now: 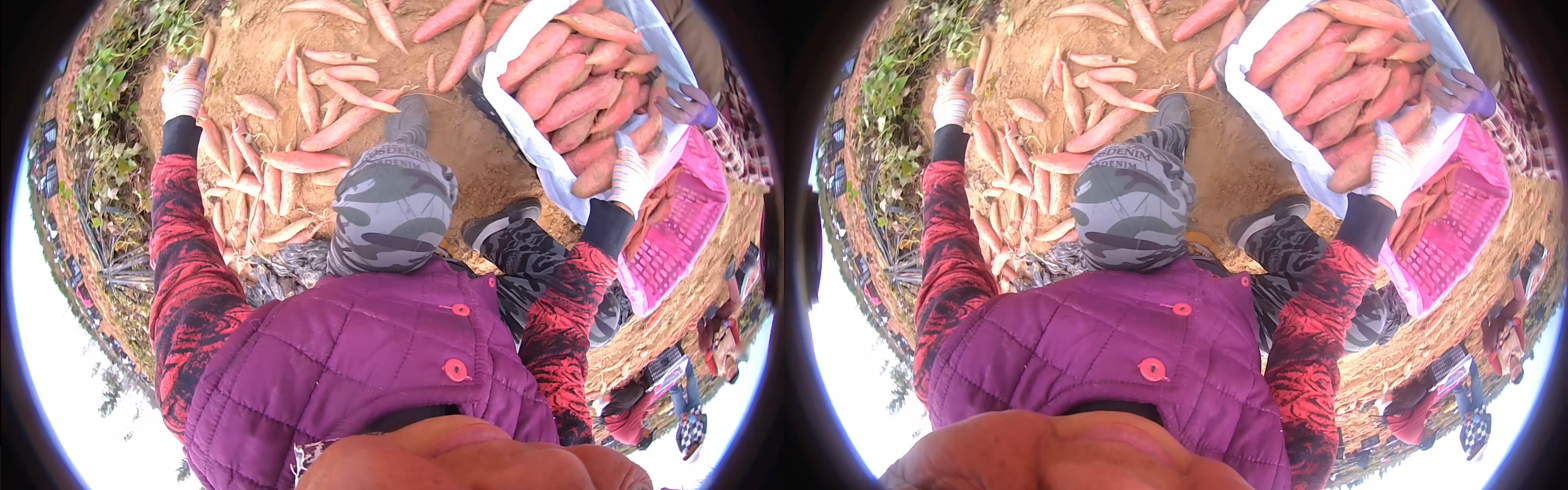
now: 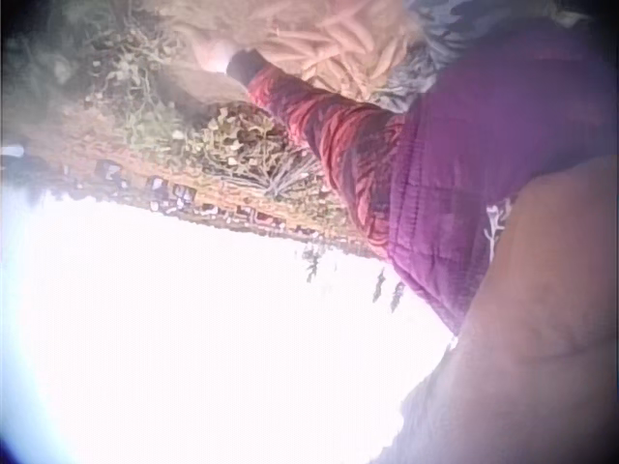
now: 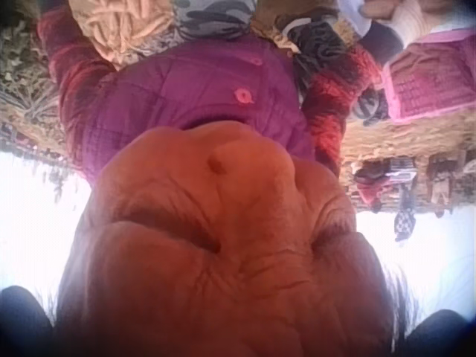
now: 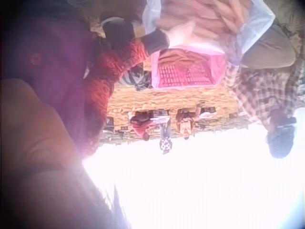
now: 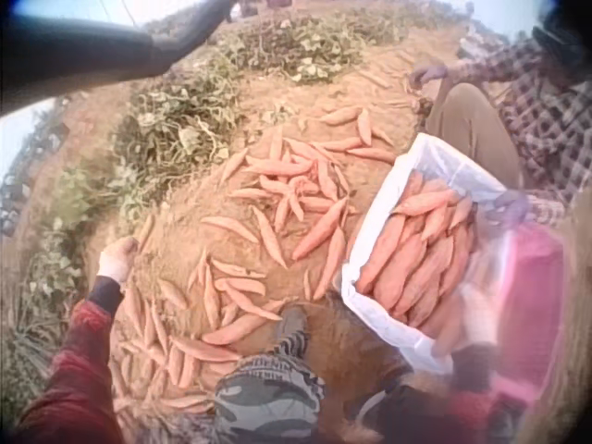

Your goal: The person is sorting sweet potatoes from the ground into a white sack. They pick up sweet potatoes from the ground and place them into the sack, repeating this process multiple times.

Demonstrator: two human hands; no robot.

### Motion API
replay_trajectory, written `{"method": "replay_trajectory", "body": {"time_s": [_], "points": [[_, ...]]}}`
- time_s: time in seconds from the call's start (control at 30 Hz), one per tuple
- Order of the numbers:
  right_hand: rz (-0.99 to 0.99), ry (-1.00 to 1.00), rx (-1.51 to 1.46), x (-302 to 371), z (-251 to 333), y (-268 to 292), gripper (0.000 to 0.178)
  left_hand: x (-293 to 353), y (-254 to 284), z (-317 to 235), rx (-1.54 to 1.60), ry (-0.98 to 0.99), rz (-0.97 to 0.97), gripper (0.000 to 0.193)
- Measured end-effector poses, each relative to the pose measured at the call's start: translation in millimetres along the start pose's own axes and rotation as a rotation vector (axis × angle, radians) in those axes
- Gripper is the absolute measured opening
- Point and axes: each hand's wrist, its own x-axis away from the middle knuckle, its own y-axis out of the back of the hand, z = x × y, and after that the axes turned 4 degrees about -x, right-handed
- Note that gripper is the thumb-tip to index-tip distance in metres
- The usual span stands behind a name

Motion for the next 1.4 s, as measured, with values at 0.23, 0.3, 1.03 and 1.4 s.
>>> {"method": "replay_trajectory", "body": {"time_s": [0.23,0.3,1.03,1.4], "points": [[0.487,-0.249,1.114,-15.0,-85.0,-11.6,0.059,107.8,-63.7,56.6,0.04,0.618,0.354,0.049],[0.547,-0.337,0.878,-11.1,-99.5,-15.2,0.061,119.1,-89.5,20.6,0.427,0.6,0.299,0.035],[0.406,0.014,-0.2,50.0,63.6,-76.4,0.037,52.9,-61.2,-178.5,2.651,0.439,0.447,0.04],[0.744,-0.133,-0.266,111.5,122.4,-159.9,0.072,64.7,-17.0,-311.5,1.272,-0.008,0.283,0.024]]}}
